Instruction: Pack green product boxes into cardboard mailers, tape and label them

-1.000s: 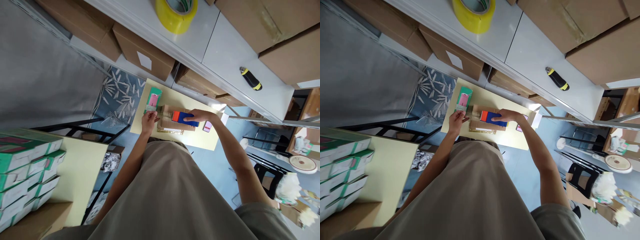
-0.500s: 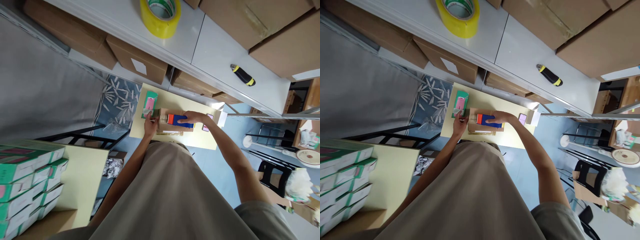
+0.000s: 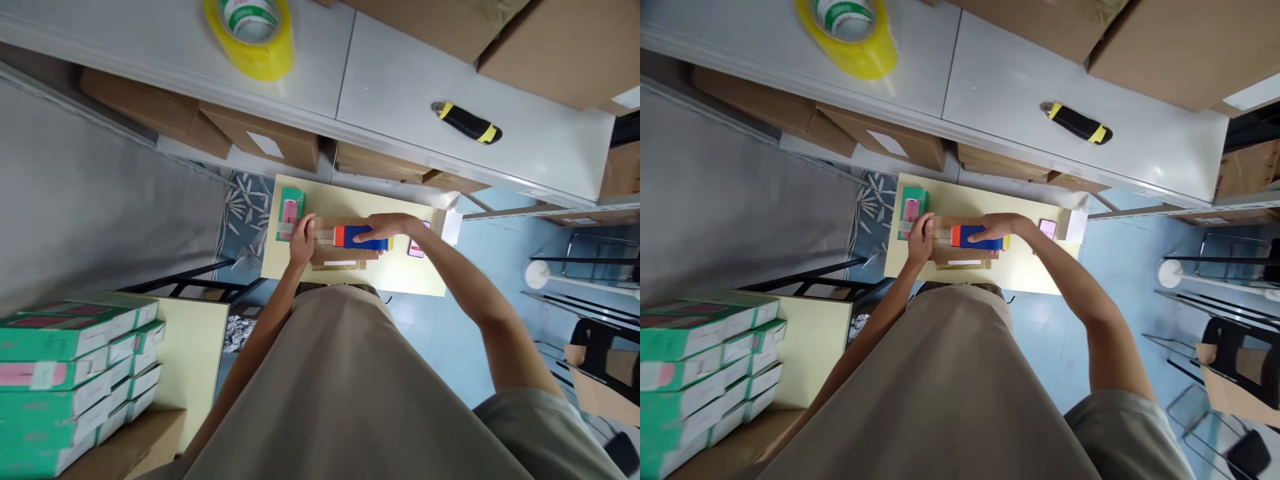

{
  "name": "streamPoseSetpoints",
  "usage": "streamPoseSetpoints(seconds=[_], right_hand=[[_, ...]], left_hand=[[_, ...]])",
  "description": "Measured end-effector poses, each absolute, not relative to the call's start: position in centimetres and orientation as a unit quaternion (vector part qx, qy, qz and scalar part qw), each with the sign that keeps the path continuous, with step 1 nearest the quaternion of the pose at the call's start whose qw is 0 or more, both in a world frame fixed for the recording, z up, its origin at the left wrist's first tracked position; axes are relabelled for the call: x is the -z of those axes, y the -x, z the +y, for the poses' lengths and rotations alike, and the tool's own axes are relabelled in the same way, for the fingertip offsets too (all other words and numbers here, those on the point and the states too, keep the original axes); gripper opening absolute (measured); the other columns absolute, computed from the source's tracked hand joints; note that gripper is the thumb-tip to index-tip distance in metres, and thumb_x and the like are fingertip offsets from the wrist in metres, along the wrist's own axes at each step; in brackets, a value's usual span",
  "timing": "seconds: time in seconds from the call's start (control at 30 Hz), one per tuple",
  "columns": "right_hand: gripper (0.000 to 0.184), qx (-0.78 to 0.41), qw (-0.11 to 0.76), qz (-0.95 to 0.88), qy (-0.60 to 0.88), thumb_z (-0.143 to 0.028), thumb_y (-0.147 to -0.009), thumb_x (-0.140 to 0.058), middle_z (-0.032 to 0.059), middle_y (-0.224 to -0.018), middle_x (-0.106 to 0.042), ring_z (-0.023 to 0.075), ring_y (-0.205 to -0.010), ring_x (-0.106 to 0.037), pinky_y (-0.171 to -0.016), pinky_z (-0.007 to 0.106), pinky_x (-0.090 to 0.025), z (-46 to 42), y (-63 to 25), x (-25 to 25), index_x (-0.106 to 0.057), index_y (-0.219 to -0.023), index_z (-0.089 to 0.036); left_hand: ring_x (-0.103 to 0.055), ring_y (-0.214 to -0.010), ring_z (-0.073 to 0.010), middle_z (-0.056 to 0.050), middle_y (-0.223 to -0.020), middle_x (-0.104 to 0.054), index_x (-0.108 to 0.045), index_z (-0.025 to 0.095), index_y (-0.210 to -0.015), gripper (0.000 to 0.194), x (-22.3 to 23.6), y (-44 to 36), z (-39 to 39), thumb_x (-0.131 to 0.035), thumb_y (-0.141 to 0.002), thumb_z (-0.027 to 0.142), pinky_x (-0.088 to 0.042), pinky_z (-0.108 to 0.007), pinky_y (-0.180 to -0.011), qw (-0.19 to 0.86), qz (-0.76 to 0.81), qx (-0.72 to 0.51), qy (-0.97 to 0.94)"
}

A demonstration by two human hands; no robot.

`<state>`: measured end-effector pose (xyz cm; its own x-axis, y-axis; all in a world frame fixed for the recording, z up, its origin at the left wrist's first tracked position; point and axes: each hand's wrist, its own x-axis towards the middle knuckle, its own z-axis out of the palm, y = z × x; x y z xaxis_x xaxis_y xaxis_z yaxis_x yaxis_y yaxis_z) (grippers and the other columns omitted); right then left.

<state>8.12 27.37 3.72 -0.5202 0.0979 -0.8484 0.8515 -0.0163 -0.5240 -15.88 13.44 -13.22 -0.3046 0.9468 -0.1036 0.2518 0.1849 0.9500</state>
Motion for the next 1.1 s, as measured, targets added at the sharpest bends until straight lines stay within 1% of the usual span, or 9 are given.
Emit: streamPoseSetpoints(seconds=[0.13, 0.23, 0.37, 0.5, 0.6, 0.73, 0.83, 0.93, 1.1], right_hand=[[0.073, 0.596, 0.363, 0.590, -0.406, -0.089, -0.079, -0.078, 0.0088, -0.074, -0.077, 0.0252, -0.071, -0.075, -0.069, 0.037, -0.057, 29.0, -16.6, -6.7, -0.078, -0.092, -0.017], [0.071, 0.591, 0.373, 0.574, -0.427, -0.089, -0.074, -0.082, 0.0077, -0.070, -0.075, 0.0262, -0.068, -0.073, -0.065, 0.039, -0.056, 29.9, -22.9, -7.1, -0.079, -0.087, -0.020], [0.065, 0.569, 0.353, 0.572, -0.474, -0.082, -0.074, -0.087, 0.0088, -0.070, -0.073, 0.0285, -0.070, -0.073, -0.065, 0.040, -0.055, 29.7, -25.8, -3.7, -0.081, -0.092, -0.020], [0.057, 0.474, 0.354, 0.612, -0.525, -0.072, -0.080, -0.089, 0.0142, -0.072, -0.074, 0.0359, -0.078, -0.075, -0.069, 0.043, -0.054, 27.5, -22.6, 0.5, -0.080, -0.092, -0.017], [0.047, 0.419, 0.334, 0.648, -0.540, -0.062, -0.093, -0.080, 0.0190, -0.080, -0.077, 0.0390, -0.086, -0.077, -0.077, 0.045, -0.054, 25.1, -19.6, 2.3, -0.079, -0.099, -0.015], [0.038, 0.354, 0.293, 0.667, -0.586, -0.048, -0.101, -0.070, 0.0260, -0.107, -0.079, 0.0435, -0.110, -0.076, -0.086, 0.047, -0.053, 21.9, -17.2, 4.3, -0.078, -0.114, -0.013], [0.045, 0.345, 0.250, 0.634, -0.645, -0.044, -0.106, -0.061, 0.0292, -0.124, -0.076, 0.0432, -0.122, -0.071, -0.093, 0.048, -0.052, 19.1, -16.4, 6.2, -0.068, -0.137, -0.011], [0.056, 0.350, 0.224, 0.612, -0.673, -0.043, -0.113, -0.046, 0.0320, -0.128, -0.074, 0.0398, -0.122, -0.071, -0.099, 0.046, -0.051, 15.8, -16.0, 8.0, -0.052, -0.152, -0.005], [0.046, 0.333, 0.200, 0.598, -0.701, -0.025, -0.114, -0.034, 0.0339, -0.143, -0.065, 0.0358, -0.136, -0.063, -0.113, 0.042, -0.043, 11.4, -15.6, 9.7, -0.050, -0.150, -0.001]], left_hand=[[-0.065, -0.138, -0.0279, -0.017, -0.139, -0.074, -0.073, 0.021, -0.128, 0.049, 13.2, 16.0, 13.5, -0.051, -0.108, 0.060, -0.043, -0.046, -0.127, 0.355, 0.686, -0.428, -0.469], [-0.064, -0.140, -0.0285, -0.016, -0.141, -0.073, -0.073, 0.022, -0.130, 0.049, 13.2, 15.9, 13.7, -0.052, -0.107, 0.061, -0.042, -0.045, -0.128, 0.345, 0.704, -0.407, -0.470], [-0.064, -0.141, -0.0289, -0.015, -0.143, -0.072, -0.072, 0.023, -0.133, 0.050, 13.4, 16.0, 13.8, -0.049, -0.108, 0.060, -0.042, -0.045, -0.128, 0.323, 0.721, -0.378, -0.482], [-0.065, -0.140, -0.0288, -0.016, -0.143, -0.073, -0.071, 0.021, -0.135, 0.053, 13.4, 16.1, 13.8, -0.045, -0.110, 0.060, -0.044, -0.044, -0.126, 0.299, 0.728, -0.354, -0.505], [-0.064, -0.141, -0.0292, -0.016, -0.145, -0.072, -0.071, 0.021, -0.137, 0.054, 13.1, 16.0, 13.8, -0.045, -0.109, 0.061, -0.044, -0.044, -0.126, 0.299, 0.734, -0.346, -0.503], [-0.065, -0.140, -0.0291, -0.016, -0.146, -0.073, -0.071, 0.022, -0.137, 0.054, 12.8, 15.9, 13.8, -0.047, -0.109, 0.061, -0.044, -0.043, -0.125, 0.299, 0.741, -0.338, -0.498], [-0.067, -0.139, -0.0292, -0.015, -0.145, -0.073, -0.072, 0.022, -0.137, 0.055, 12.8, 15.9, 13.8, -0.047, -0.108, 0.062, -0.046, -0.043, -0.125, 0.290, 0.744, -0.335, -0.500], [-0.067, -0.141, -0.0300, -0.015, -0.146, -0.073, -0.072, 0.023, -0.138, 0.056, 12.9, 15.9, 13.8, -0.047, -0.108, 0.063, -0.045, -0.044, -0.126, 0.289, 0.742, -0.340, -0.501], [-0.063, -0.146, -0.0306, -0.017, -0.153, -0.069, -0.071, 0.022, -0.143, 0.060, 12.5, 15.9, 13.7, -0.050, -0.107, 0.065, -0.043, -0.045, -0.128, 0.290, 0.740, -0.335, -0.507]])
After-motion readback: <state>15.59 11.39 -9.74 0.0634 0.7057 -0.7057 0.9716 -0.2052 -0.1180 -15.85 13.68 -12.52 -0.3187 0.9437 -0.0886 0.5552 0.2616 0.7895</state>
